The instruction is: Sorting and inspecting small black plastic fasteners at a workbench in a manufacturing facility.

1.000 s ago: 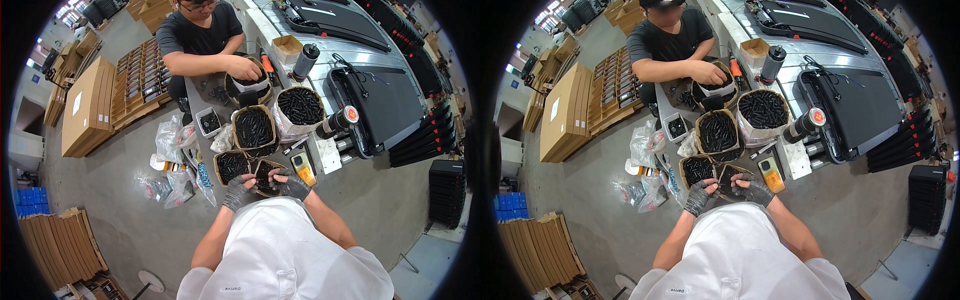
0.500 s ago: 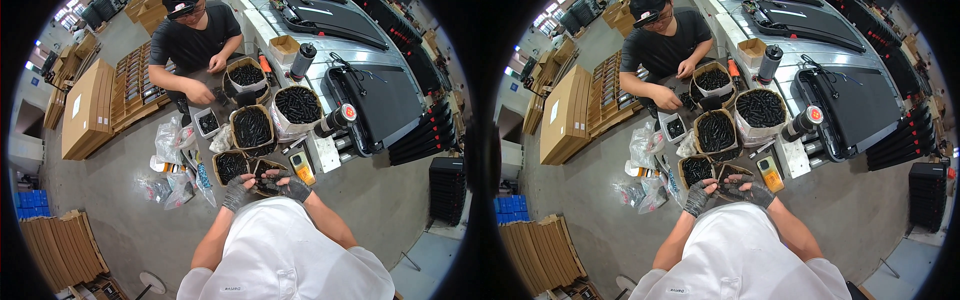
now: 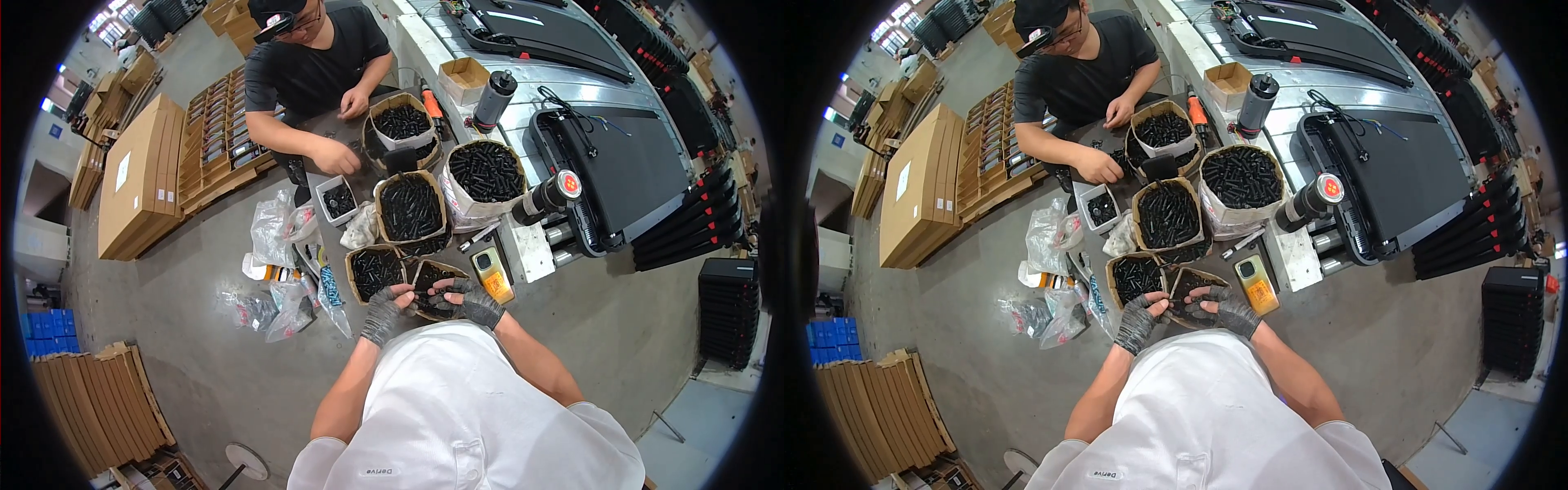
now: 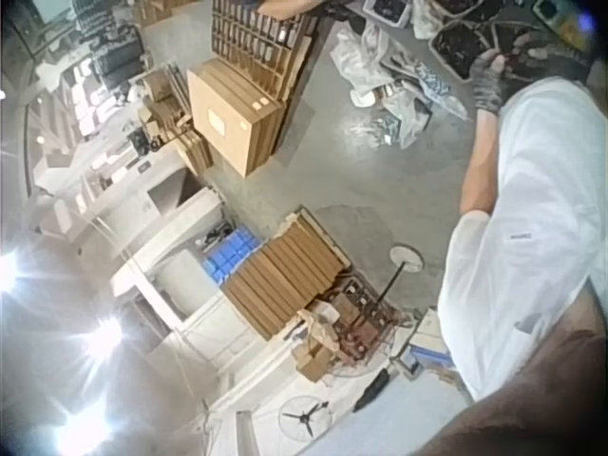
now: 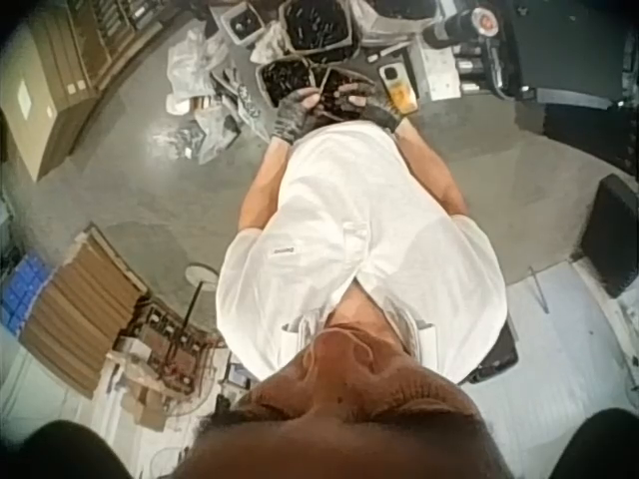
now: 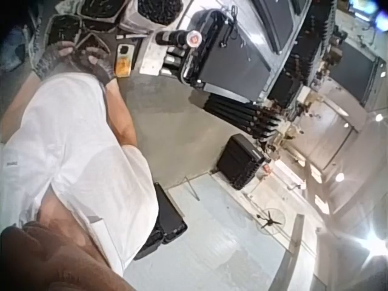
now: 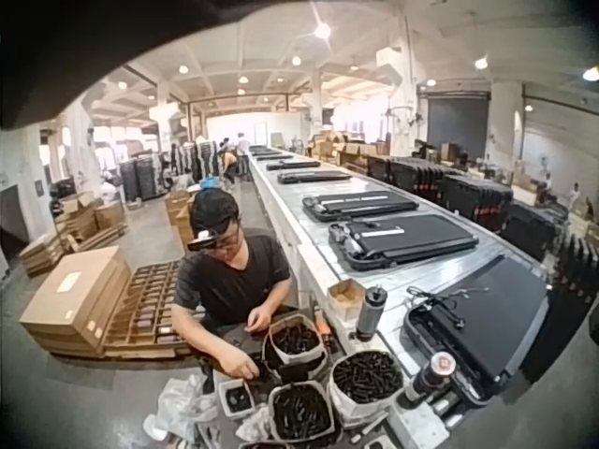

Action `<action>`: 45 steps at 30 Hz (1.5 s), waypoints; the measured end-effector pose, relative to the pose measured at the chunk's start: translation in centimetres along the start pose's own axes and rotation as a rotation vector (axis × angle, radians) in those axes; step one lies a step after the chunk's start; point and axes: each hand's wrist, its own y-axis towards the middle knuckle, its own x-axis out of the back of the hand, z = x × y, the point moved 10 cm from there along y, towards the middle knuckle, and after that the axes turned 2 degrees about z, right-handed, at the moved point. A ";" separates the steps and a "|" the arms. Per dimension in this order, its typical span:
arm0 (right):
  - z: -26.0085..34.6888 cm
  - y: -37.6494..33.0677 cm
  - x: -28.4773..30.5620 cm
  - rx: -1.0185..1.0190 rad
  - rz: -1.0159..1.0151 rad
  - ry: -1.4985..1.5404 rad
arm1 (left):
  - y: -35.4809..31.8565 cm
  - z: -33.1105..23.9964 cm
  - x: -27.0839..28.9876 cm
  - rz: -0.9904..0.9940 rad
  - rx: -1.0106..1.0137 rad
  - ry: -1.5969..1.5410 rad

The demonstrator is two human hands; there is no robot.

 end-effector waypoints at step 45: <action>0.7 -0.5 -0.5 -0.045 -0.135 -0.111 | 1.1 -3.0 -2.5 -0.031 -0.264 0.367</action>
